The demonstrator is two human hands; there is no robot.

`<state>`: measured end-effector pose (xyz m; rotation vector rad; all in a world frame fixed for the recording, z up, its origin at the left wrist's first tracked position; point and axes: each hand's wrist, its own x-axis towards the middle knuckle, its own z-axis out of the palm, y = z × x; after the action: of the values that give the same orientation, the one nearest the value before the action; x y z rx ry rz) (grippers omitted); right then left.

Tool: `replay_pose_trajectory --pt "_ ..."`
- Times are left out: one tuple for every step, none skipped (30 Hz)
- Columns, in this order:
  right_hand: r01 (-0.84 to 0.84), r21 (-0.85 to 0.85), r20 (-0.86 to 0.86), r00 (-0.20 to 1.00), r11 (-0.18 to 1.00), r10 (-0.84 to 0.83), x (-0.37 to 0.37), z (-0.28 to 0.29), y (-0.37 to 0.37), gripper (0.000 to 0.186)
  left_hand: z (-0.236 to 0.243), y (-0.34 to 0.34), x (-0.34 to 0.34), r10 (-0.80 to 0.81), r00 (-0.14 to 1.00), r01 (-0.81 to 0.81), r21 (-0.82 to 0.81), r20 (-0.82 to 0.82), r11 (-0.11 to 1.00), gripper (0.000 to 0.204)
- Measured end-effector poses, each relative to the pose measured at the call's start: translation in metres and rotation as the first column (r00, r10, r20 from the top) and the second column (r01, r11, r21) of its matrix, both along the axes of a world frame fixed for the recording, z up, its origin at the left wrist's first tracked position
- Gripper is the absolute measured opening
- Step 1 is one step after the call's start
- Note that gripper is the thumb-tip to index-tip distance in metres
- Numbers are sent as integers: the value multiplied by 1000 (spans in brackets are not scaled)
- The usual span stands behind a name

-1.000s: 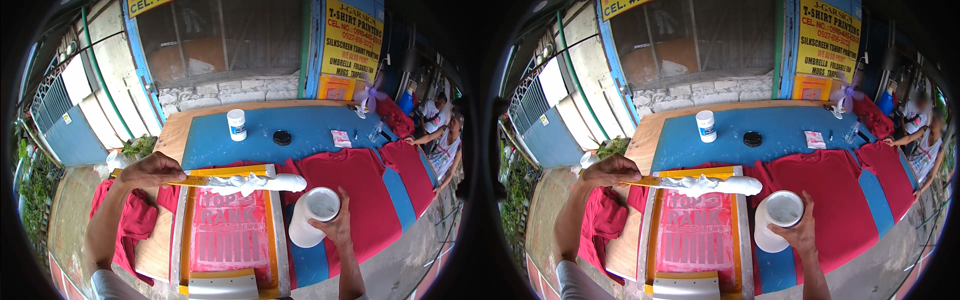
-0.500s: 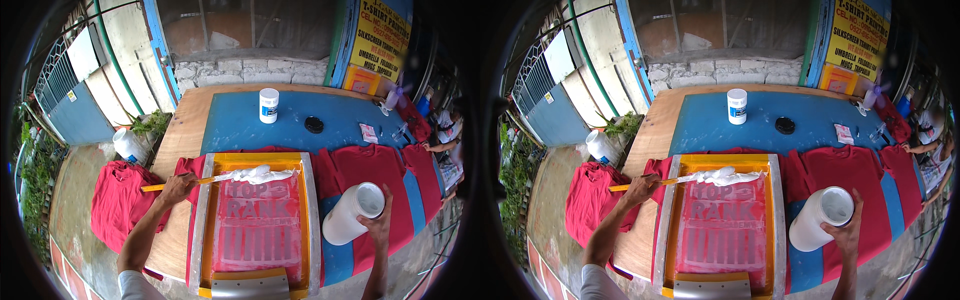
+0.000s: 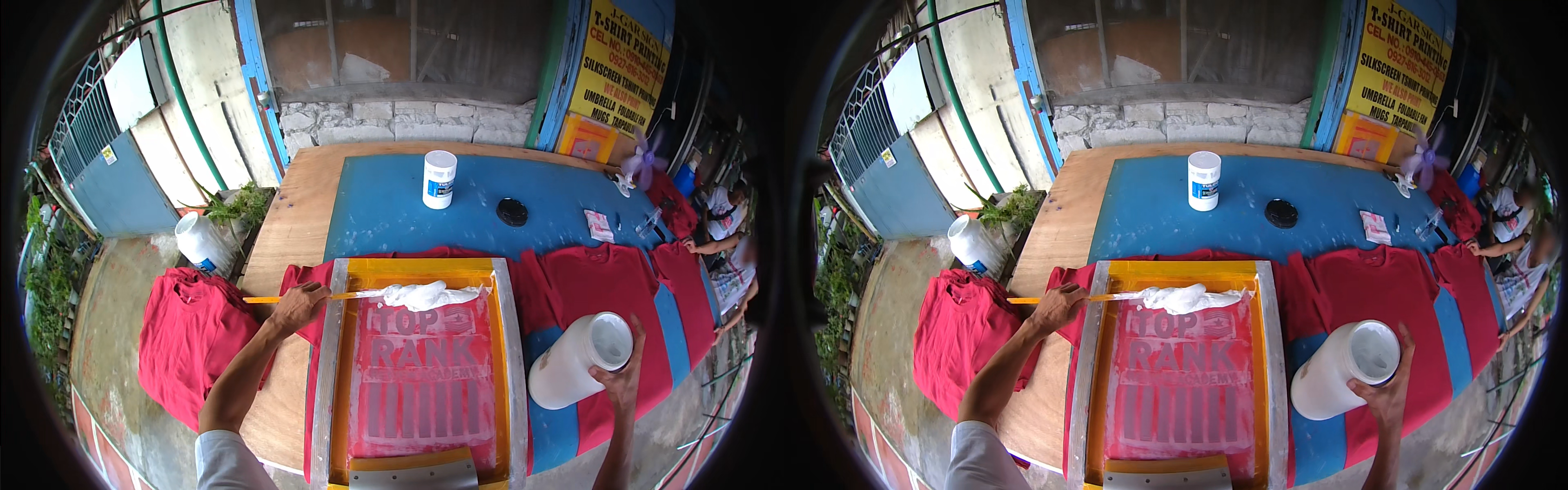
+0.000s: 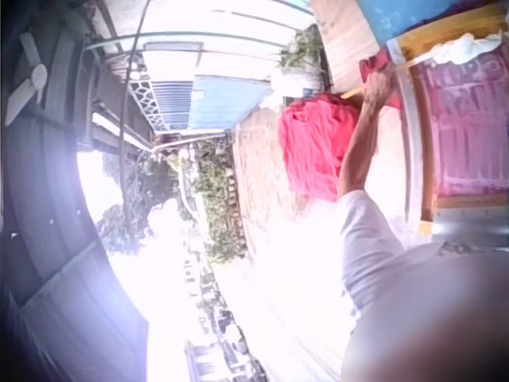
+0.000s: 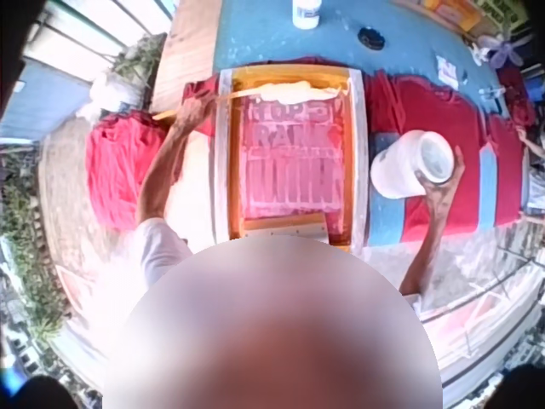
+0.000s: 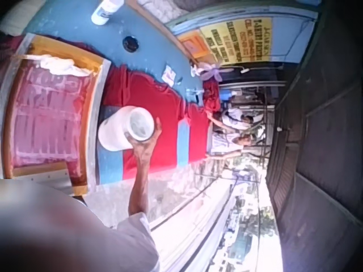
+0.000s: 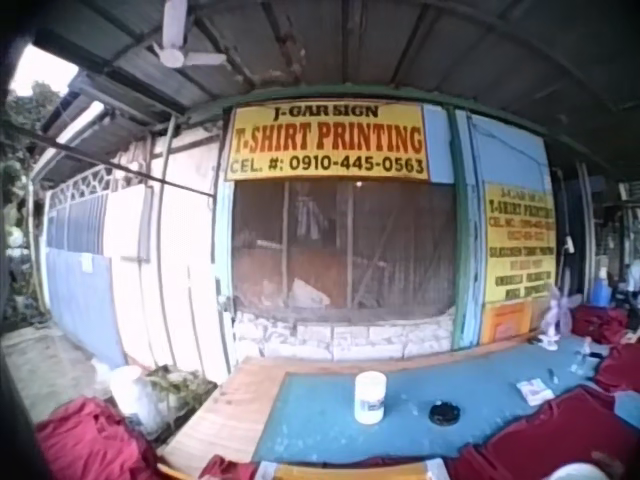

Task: The person scoops white ink from a container onto a screen-printing frame and spreads it with a squeegee. They then pull the squeegee across the screen to print a design onto a red t-shirt laid on the table. Another person removes the printed shirt and places a new one for the next print.

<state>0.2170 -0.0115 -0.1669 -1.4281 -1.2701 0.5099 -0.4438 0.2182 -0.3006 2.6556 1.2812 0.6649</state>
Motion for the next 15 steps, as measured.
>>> replay_pose_trajectory --pt "6 -17 -7 1000 1000 -6 0 0 0 151 1 -1 -3 -15 1000 15 6 1 1000 11" --pt "4 -14 0 1000 1000 -4 0 0 0 151 2 0 -6 0 1000 1 18 -18 1000 12" --pt "-4 8 26 1000 1000 4 0 0 0 151 4 0 -9 1 1000 -1 28 -28 1000 12" --pt "21 -7 29 999 1000 -20 1 -1 0 151 6 2 -11 -4 999 5 30 -34 1000 12" --pt "33 -4 51 998 999 -33 1 -1 2 151 8 4 -12 -13 999 14 26 -39 1000 12" --pt "39 -8 74 997 999 -38 1 -2 1 151 9 3 -14 -18 999 18 8 -40 1000 12" --pt "17 -15 57 998 1000 -16 2 -2 1 151 10 1 -17 -23 999 23 -9 -38 1000 12" --pt "-3 -10 42 999 1000 3 2 -2 3 150 12 1 -19 -7 999 7 10 -53 1000 10" --pt "-28 2 35 999 1000 28 2 -2 3 150 12 -1 -20 2 998 -1 16 -65 1000 9" --pt "-4 -13 37 999 1000 5 2 -1 3 150 13 -1 -21 -2 998 4 38 -61 999 8" --pt "9 -17 47 999 1000 -9 1 -1 3 150 12 -2 -23 2 998 -1 12 -66 1000 8" --pt "7 -4 74 997 1000 -7 -1 0 2 151 12 -3 -24 -2 999 2 2 -55 1000 8" --pt "7 -20 48 999 1000 -6 -2 1 2 151 12 -4 -25 -10 999 9 -21 -47 1000 8" --pt "-6 -16 39 999 1000 6 -2 2 3 151 12 -5 -27 -12 999 13 13 -29 1000 8" --pt "-28 5 42 999 1000 28 -3 3 2 151 13 -5 -29 -23 1000 23 29 -18 999 9"
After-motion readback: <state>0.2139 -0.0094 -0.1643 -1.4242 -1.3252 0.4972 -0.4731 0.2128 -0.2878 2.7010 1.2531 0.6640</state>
